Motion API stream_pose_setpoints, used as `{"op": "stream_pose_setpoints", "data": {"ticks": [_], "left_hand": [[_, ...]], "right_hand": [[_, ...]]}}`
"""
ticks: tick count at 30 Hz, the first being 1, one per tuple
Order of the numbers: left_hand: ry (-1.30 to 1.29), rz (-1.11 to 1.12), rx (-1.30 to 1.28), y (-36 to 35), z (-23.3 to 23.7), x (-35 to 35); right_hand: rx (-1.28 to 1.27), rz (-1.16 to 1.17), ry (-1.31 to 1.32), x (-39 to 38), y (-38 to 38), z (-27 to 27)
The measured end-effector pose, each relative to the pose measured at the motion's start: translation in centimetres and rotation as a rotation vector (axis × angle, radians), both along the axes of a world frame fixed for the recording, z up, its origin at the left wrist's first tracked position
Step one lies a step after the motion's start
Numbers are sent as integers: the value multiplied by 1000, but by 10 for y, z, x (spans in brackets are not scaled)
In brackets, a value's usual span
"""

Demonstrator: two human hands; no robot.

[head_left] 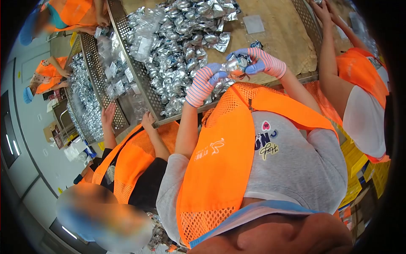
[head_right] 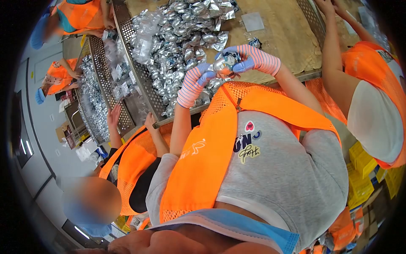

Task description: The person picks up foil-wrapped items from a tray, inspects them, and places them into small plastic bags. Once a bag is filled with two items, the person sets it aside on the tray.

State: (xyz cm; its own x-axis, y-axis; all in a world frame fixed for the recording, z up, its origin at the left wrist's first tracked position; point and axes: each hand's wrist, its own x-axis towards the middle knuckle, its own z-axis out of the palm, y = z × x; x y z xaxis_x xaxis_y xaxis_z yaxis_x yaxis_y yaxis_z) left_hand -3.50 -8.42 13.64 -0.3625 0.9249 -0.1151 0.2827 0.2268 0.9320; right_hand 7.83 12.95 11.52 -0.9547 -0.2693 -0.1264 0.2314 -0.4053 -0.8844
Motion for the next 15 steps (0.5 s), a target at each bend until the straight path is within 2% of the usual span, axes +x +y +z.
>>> {"op": "stream_pose_setpoints", "data": {"ticks": [1,2,4,5,6,8,10,12,13,15], "left_hand": [[-11,113,53,1,-11,2],[-11,109,54,2,-17,6],[-313,477,129,8,-17,16],[-500,568,285,15,-17,22],[-496,573,286,18,-23,25],[229,855,198,20,-38,29],[207,897,279,22,-35,30],[17,768,280,25,-28,30],[174,714,240,28,-24,32],[123,682,200,30,-26,35]], "right_hand": [[0,-2,1,0,-1,0],[59,-54,-37,1,-3,1],[117,-103,-77,3,-6,3],[107,-151,-55,4,-8,3],[97,-196,-30,4,-11,3],[80,-256,-20,4,-18,-2],[71,-322,-9,3,-20,-5],[98,-344,18,3,-22,-5],[99,-340,20,3,-24,-8],[145,-441,22,4,-25,-12]]}}
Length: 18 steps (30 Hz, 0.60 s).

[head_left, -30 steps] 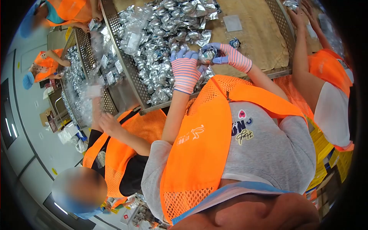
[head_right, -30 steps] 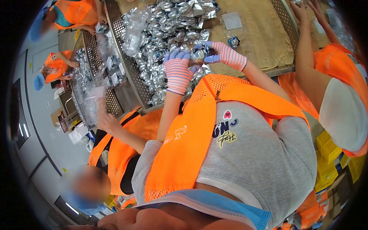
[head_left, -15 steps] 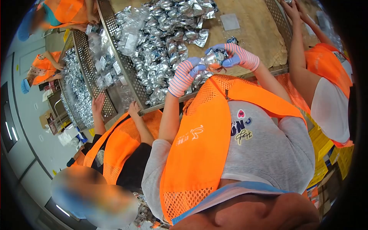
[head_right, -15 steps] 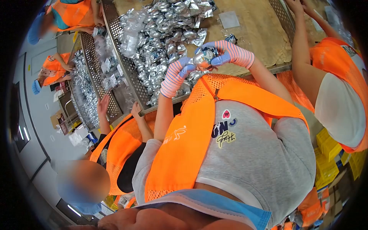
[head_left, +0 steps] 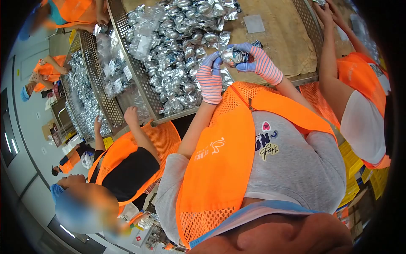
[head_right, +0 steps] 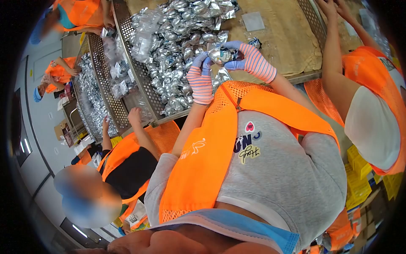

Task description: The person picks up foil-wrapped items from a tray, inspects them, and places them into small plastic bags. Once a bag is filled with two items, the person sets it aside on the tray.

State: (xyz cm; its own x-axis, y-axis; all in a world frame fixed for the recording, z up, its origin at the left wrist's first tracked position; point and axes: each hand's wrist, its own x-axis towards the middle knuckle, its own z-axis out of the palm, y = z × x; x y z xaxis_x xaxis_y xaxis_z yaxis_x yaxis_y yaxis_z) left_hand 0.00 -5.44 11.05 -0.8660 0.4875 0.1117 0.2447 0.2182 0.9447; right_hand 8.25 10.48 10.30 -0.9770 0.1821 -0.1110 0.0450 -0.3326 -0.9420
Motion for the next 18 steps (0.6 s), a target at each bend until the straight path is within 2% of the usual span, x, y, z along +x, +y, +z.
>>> {"op": "stream_pose_setpoints", "data": {"ticks": [1,3,5,7,9,11,12,13,14,15,17,18], "left_hand": [[-59,-40,-24,1,-2,2],[-66,-104,-35,2,-8,3],[-233,-277,-30,10,-8,8],[-256,-375,-65,18,-19,8],[-467,-558,-146,28,-31,6],[-572,-595,-110,43,-68,9],[-446,-651,-135,51,-86,12],[-318,-705,-160,60,-75,12],[-74,-750,-266,66,-64,14],[-77,-756,-263,70,-66,16],[546,-926,-483,81,-76,19],[707,-1069,-586,85,-79,19]], "right_hand": [[0,-1,-4,1,3,1],[457,-33,92,6,12,3],[472,-47,79,19,15,-13],[491,-59,67,32,22,-12],[503,13,-207,50,25,-1],[563,-7,-252,61,29,-1],[596,-54,-299,66,32,-5],[628,-102,-345,71,37,-12],[693,-174,-383,77,48,-35],[694,-178,-389,75,60,-37],[524,-293,-518,67,82,-32],[526,-297,-519,59,90,-36]]}}
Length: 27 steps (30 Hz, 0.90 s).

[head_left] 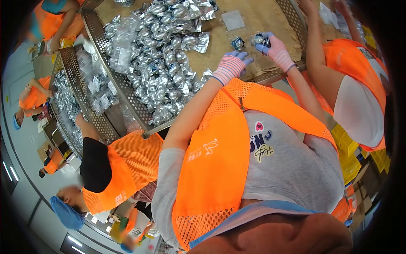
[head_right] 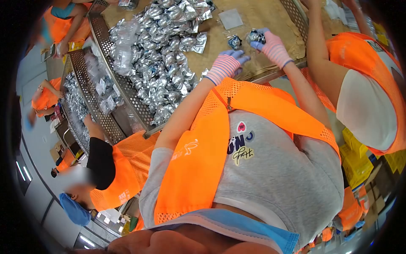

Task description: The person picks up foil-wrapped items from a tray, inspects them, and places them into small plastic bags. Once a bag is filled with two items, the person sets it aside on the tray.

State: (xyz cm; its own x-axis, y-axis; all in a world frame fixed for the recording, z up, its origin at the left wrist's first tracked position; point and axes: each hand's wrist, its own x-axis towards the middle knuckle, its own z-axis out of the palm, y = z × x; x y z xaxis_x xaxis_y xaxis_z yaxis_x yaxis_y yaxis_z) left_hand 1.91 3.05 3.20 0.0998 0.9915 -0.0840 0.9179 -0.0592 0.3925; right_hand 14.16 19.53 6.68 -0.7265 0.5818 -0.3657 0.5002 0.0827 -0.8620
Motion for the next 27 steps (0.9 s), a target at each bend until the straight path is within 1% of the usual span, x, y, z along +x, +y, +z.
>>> {"op": "stream_pose_setpoints", "data": {"ticks": [1,2,3,4,5,6,7,9,10,12,13,15,16,18,19,21,22,24,25,27], "left_hand": [[-1,-4,2,1,-7,1],[97,-89,-27,0,-13,3],[197,-172,-53,2,-18,3],[197,-173,-50,3,-19,3],[183,-183,-120,4,-19,4],[163,-191,-192,3,-21,6],[154,-190,-197,2,-23,8],[121,-166,-168,-1,-27,10],[118,-162,-168,-1,-29,10],[101,-164,-107,-3,-33,9],[99,-162,-109,-3,-34,9],[90,-140,-100,-2,-34,9],[86,-139,-101,-2,-32,9],[96,-65,-160,1,-30,6],[95,-60,-162,-1,-33,6],[42,-75,-117,-3,-34,4],[42,-74,-118,-3,-34,3],[-25,-52,-120,-6,-35,5],[-31,-56,-127,-8,-35,6],[-49,-52,-101,-7,-34,5]], "right_hand": [[70,6,-174,-10,7,-4],[138,11,-348,-16,12,-8],[141,9,-347,-19,15,-17],[209,60,-362,-22,14,-27],[277,112,-377,-21,14,-37],[424,173,-450,-26,11,-33],[419,179,-457,-29,10,-33],[630,316,-550,-37,7,-30],[630,321,-551,-42,7,-25],[637,422,-668,-54,5,-11],[636,424,-668,-61,5,-7],[527,396,-820,-72,7,-4],[525,398,-823,-71,7,-9],[569,253,-592,-70,7,-21],[568,259,-591,-68,7,-25],[561,425,-488,-66,9,-29],[560,426,-488,-65,13,-30],[483,558,-353,-61,19,-29],[474,557,-357,-63,17,-29],[558,581,-557,-72,17,-28]]}}
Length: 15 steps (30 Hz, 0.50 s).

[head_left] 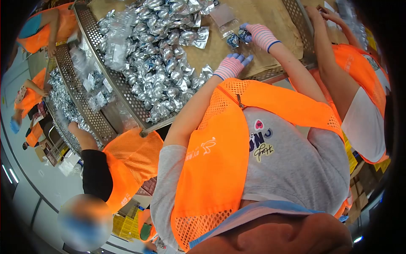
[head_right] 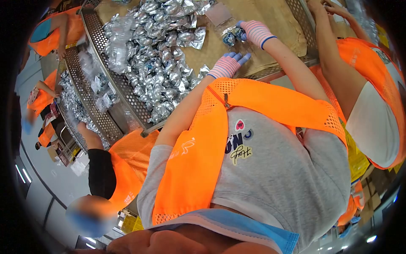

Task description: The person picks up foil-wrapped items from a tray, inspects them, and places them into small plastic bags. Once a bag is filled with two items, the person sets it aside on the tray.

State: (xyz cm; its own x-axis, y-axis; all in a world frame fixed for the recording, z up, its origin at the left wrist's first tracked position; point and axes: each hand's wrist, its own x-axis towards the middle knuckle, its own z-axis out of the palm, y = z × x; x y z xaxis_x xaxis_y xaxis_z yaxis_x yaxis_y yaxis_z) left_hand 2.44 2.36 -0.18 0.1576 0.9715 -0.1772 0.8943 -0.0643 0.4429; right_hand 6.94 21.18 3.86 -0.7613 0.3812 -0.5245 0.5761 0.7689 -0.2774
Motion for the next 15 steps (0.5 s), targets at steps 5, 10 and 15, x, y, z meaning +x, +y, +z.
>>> {"op": "stream_pose_setpoints", "data": {"ticks": [5,10,15], "left_hand": [[-32,11,-122,5,14,0],[-86,78,-135,3,0,11],[-57,-1,-147,2,7,4]], "right_hand": [[169,63,93,3,-6,-17],[165,100,47,-3,-14,-15],[184,93,47,1,-18,-10]]}}
